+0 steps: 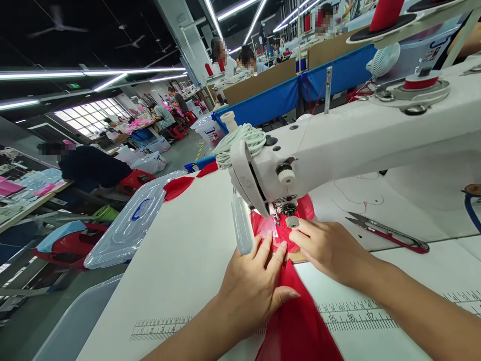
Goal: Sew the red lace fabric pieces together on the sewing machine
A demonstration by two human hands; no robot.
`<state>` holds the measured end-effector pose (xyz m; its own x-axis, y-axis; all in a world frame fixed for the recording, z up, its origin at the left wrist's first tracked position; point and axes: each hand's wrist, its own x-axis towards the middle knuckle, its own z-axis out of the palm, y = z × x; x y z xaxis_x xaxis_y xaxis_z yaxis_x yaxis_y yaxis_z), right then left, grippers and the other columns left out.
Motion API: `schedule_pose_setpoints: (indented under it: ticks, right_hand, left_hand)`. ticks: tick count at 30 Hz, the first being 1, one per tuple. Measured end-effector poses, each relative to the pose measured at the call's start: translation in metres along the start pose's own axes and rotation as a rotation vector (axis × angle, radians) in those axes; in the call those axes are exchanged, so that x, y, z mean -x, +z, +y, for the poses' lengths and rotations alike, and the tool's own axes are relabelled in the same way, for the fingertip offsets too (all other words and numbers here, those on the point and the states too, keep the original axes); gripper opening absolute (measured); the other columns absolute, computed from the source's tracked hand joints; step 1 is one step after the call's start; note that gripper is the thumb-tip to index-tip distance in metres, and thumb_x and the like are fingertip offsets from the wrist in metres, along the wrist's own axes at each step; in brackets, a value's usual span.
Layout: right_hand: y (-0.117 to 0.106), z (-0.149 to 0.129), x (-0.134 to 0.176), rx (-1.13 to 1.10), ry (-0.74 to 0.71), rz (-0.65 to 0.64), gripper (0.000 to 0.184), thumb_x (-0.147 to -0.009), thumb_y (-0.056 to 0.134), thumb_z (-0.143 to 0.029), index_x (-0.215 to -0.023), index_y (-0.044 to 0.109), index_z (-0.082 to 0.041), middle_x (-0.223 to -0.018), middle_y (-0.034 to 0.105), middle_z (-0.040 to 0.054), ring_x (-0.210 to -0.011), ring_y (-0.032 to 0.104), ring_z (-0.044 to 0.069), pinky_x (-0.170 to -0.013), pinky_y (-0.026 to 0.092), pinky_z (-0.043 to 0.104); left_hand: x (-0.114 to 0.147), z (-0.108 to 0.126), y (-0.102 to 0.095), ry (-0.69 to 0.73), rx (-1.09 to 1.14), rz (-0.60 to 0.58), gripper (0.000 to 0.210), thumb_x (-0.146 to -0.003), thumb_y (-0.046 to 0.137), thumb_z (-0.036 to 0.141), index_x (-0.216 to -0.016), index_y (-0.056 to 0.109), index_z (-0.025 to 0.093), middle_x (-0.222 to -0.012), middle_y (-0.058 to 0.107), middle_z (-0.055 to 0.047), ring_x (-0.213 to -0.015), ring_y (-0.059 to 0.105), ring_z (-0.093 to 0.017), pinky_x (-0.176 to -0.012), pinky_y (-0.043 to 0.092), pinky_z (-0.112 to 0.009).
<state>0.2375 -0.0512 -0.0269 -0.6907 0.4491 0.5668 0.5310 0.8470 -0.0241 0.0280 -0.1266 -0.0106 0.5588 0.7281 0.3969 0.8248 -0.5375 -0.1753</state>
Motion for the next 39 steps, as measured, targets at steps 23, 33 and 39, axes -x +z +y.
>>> schedule_pose_setpoints:
  ticks: [23, 33, 39]
  right_hand:
    - [0.000, 0.000, -0.006, 0.030, 0.021, 0.044, 0.033, -0.085, 0.040, 0.000, -0.088, 0.068, -0.018, -0.085, 0.069, 0.0093, -0.081, 0.058, 0.023, -0.060, 0.040, 0.031]
    - [0.000, -0.006, 0.003, -0.143, -0.027, 0.057, 0.037, -0.090, 0.039, -0.005, -0.100, 0.071, -0.019, -0.098, 0.078, 0.0058, -0.087, 0.069, 0.020, -0.077, 0.048, 0.036]
    - [0.002, -0.004, 0.003, -0.131, -0.041, 0.075, 0.033, -0.092, 0.042, -0.007, -0.098, 0.071, -0.021, -0.097, 0.078, 0.0046, -0.086, 0.071, 0.019, -0.075, 0.048, 0.034]
  left_hand:
    - [-0.007, -0.008, 0.011, -0.053, 0.137, -0.054, 0.090, -0.096, 0.022, 0.076, -0.136, 0.056, 0.003, -0.127, 0.064, -0.022, -0.108, 0.066, -0.033, -0.087, 0.058, -0.045]
    - [-0.011, 0.000, -0.005, -0.004, 0.228, -0.012, 0.087, -0.098, 0.011, 0.070, -0.132, 0.057, 0.005, -0.110, 0.068, -0.019, -0.104, 0.066, -0.030, -0.085, 0.056, -0.041]
    - [-0.009, 0.002, -0.002, -0.008, 0.154, 0.005, 0.084, -0.098, 0.016, 0.072, -0.141, 0.049, 0.008, -0.118, 0.068, -0.019, -0.112, 0.065, -0.031, -0.089, 0.054, -0.041]
